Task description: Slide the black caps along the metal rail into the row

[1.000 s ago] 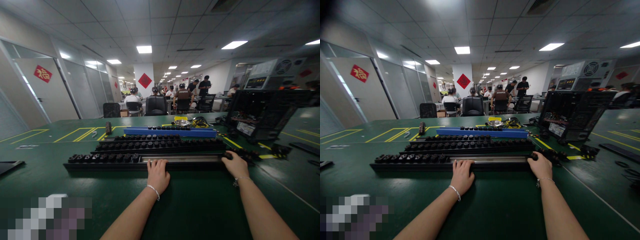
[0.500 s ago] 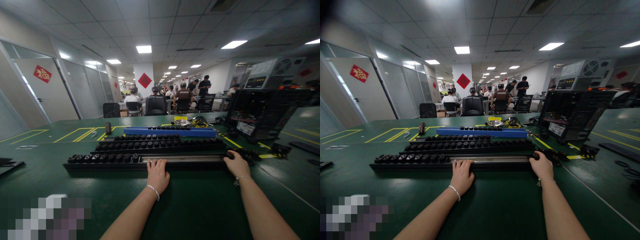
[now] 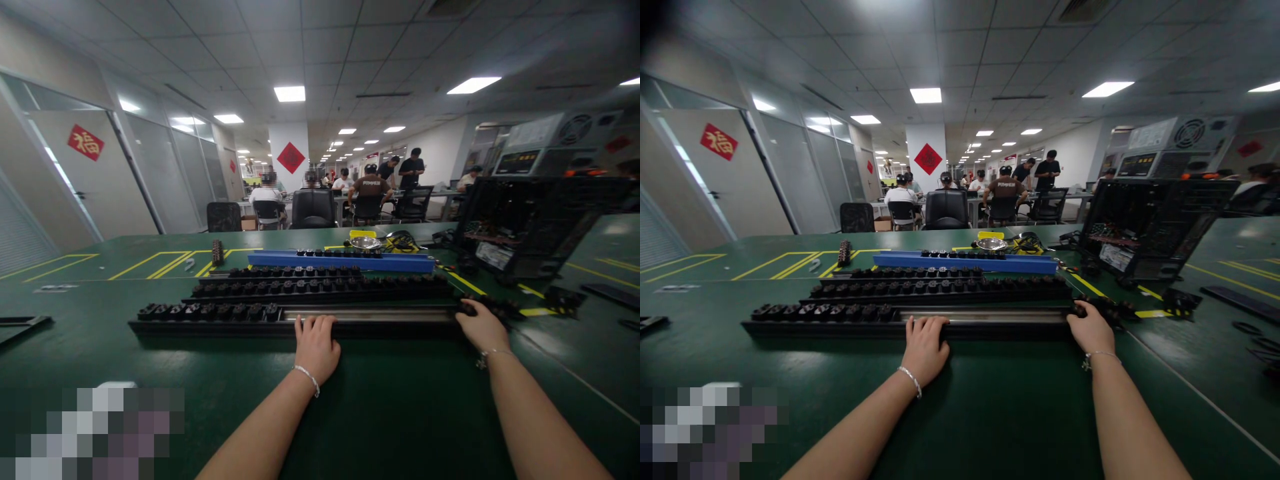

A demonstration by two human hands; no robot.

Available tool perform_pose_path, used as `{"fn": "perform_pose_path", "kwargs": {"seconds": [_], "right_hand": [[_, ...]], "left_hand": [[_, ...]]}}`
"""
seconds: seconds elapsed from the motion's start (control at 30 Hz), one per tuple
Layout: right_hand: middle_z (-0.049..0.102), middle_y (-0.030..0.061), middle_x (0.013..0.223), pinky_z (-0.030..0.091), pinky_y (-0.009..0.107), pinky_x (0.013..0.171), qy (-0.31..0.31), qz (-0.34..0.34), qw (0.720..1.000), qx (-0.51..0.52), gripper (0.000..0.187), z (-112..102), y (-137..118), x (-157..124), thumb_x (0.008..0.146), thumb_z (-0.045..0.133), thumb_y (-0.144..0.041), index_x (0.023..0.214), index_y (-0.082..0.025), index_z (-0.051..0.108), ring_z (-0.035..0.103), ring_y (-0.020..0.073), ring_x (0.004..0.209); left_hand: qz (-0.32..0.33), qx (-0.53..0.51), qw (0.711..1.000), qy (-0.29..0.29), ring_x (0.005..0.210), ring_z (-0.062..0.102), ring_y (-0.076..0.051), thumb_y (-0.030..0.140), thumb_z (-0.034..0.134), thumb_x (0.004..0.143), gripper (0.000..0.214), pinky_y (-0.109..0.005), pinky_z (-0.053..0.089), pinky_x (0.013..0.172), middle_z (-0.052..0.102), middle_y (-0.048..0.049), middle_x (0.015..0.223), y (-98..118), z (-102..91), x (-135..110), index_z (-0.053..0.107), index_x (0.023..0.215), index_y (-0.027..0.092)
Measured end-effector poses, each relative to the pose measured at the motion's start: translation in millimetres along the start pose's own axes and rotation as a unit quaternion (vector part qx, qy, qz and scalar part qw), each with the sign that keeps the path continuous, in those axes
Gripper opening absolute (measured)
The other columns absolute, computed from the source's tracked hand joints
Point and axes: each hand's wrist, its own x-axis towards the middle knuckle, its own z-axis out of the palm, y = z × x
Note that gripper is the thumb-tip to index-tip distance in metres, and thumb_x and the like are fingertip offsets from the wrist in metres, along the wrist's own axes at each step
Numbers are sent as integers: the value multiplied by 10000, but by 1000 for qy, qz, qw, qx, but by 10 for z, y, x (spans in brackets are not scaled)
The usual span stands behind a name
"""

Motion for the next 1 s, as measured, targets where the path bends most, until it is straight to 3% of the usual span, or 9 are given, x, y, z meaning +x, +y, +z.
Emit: {"fn": "perform_pose_path", "kwargs": {"seconds": [0.17,0.5,1.0], "right_hand": [[614,106,1088,436,344,766,-20,-13,1000,7,576,-17,-4,-8,698,462,-360,1253,-216,514,586,257,881],[578,117,1187,408,341,845,55,23,998,25,551,30,149,63,704,472,-369,1228,-213,534,543,264,1020],[611,84,1087,409,347,799,100,34,993,44,492,52,235,128,670,517,-360,1140,-244,605,547,239,911]], "left_hand": [[10,-8,1000,4,1106,443,-230,177,520,724,394,-520,131,1101,607,-6,1093,-11,7,-5,522,1104,279],[10,-15,1000,10,1098,436,-233,187,514,723,391,-522,133,1095,607,2,1105,-12,27,-4,516,1104,276],[10,-8,1000,10,1090,443,-236,193,509,722,387,-523,121,1092,608,2,1110,-7,21,1,515,1100,275]]}}
